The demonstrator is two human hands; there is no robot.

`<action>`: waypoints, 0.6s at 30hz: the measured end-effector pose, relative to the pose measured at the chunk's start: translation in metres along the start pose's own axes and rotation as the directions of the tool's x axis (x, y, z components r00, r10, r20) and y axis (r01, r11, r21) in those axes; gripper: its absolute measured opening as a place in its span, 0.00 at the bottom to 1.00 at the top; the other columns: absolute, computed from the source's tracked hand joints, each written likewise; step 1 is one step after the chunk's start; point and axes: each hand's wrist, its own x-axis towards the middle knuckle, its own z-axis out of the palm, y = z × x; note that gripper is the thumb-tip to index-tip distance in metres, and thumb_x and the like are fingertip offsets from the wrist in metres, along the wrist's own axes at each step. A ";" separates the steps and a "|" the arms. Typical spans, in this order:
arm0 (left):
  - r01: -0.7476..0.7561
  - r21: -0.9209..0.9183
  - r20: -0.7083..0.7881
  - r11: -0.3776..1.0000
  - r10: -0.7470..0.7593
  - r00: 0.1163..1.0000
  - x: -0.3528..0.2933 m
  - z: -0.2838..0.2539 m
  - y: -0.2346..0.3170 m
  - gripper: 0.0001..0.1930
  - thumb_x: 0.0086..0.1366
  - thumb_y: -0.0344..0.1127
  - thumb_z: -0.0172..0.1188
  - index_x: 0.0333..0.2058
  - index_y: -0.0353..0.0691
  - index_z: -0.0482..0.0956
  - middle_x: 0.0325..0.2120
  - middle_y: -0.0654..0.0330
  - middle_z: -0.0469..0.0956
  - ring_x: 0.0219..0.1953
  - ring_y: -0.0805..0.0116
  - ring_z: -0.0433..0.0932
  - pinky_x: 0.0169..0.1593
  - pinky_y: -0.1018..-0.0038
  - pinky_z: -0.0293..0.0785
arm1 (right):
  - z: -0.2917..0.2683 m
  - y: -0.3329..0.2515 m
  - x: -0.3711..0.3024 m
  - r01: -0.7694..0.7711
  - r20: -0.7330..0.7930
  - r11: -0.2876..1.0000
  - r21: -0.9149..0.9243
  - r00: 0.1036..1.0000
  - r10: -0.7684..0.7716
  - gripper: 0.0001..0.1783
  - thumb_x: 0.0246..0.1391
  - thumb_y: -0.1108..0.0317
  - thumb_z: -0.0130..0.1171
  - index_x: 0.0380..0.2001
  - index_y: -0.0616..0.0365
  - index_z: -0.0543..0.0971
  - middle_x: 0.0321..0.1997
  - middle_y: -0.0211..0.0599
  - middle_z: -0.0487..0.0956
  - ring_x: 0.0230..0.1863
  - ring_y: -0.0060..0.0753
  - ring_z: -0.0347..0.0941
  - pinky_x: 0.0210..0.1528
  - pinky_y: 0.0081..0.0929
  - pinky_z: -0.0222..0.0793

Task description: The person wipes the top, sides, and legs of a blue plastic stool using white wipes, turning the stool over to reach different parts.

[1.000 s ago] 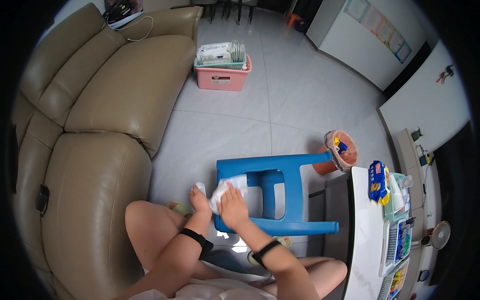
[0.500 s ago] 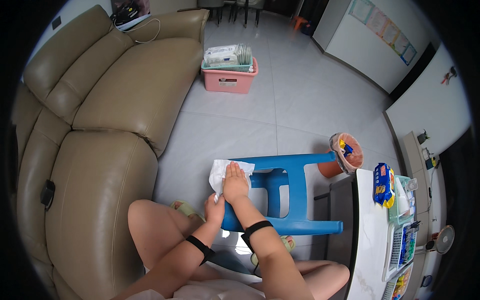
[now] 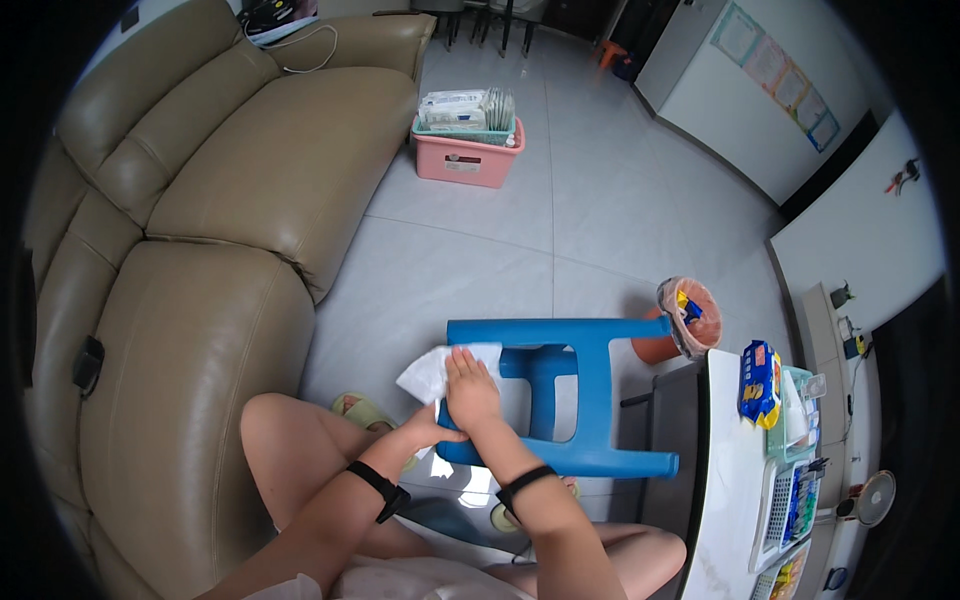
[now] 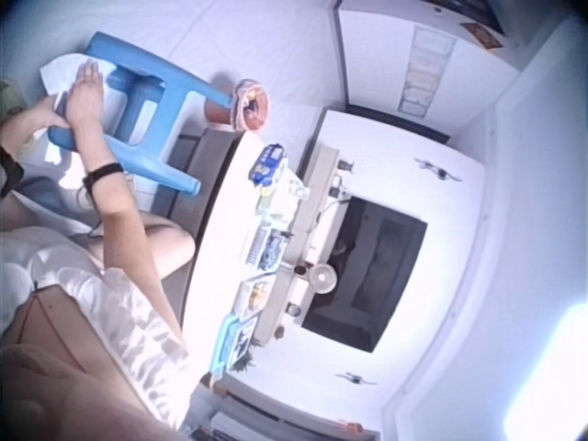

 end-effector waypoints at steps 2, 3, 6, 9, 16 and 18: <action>0.226 0.203 -0.148 0.953 -0.198 0.969 0.000 0.008 0.012 0.60 0.31 0.47 0.81 0.62 0.31 0.58 0.58 0.45 0.68 0.58 0.55 0.70 0.58 0.67 0.69 | 0.008 -0.001 0.022 -0.062 0.050 0.996 -0.058 0.997 0.065 0.27 0.59 0.65 0.42 0.62 0.58 0.67 0.71 0.37 0.60 0.73 0.34 0.50 0.73 0.35 0.44; 0.216 0.204 -0.146 0.955 -0.188 0.971 0.000 0.004 0.009 0.61 0.31 0.48 0.81 0.62 0.30 0.57 0.58 0.45 0.67 0.59 0.54 0.70 0.58 0.67 0.69 | 0.010 -0.006 0.025 -0.060 0.036 0.997 -0.048 0.997 0.062 0.27 0.59 0.65 0.42 0.62 0.58 0.67 0.71 0.37 0.60 0.73 0.34 0.50 0.73 0.35 0.44; 0.188 0.208 -0.115 0.960 -0.167 0.979 0.001 0.011 0.021 0.58 0.34 0.42 0.81 0.63 0.31 0.56 0.59 0.47 0.67 0.58 0.56 0.70 0.58 0.68 0.68 | 0.012 0.003 0.000 -0.055 -0.050 0.998 0.023 0.997 0.056 0.28 0.58 0.68 0.44 0.63 0.57 0.66 0.71 0.40 0.59 0.73 0.37 0.51 0.73 0.37 0.45; 0.012 -0.047 0.027 0.999 -0.010 1.000 -0.005 0.001 0.033 0.52 0.38 0.31 0.78 0.62 0.33 0.58 0.55 0.51 0.70 0.56 0.59 0.71 0.58 0.68 0.68 | 0.006 0.013 -0.044 -0.043 -0.107 0.990 0.134 0.993 0.058 0.28 0.56 0.70 0.46 0.62 0.58 0.66 0.70 0.45 0.60 0.71 0.41 0.54 0.71 0.39 0.49; 0.152 -0.243 -0.345 0.958 -0.232 0.909 0.010 -0.049 0.062 0.20 0.54 0.28 0.56 0.48 0.39 0.75 0.39 0.55 0.77 0.41 0.59 0.76 0.44 0.67 0.73 | -0.017 -0.009 -0.137 -0.041 -0.081 0.998 0.053 0.996 0.046 0.32 0.47 0.69 0.55 0.58 0.63 0.69 0.69 0.49 0.61 0.70 0.48 0.56 0.69 0.48 0.51; -0.016 0.045 -0.521 0.999 0.037 0.853 0.010 -0.028 0.072 0.18 0.55 0.31 0.57 0.46 0.38 0.77 0.39 0.52 0.77 0.41 0.57 0.77 0.44 0.66 0.74 | -0.011 -0.033 -0.144 -0.036 -0.060 0.998 0.050 0.997 0.039 0.36 0.46 0.57 0.56 0.60 0.62 0.68 0.72 0.47 0.56 0.74 0.43 0.49 0.72 0.46 0.43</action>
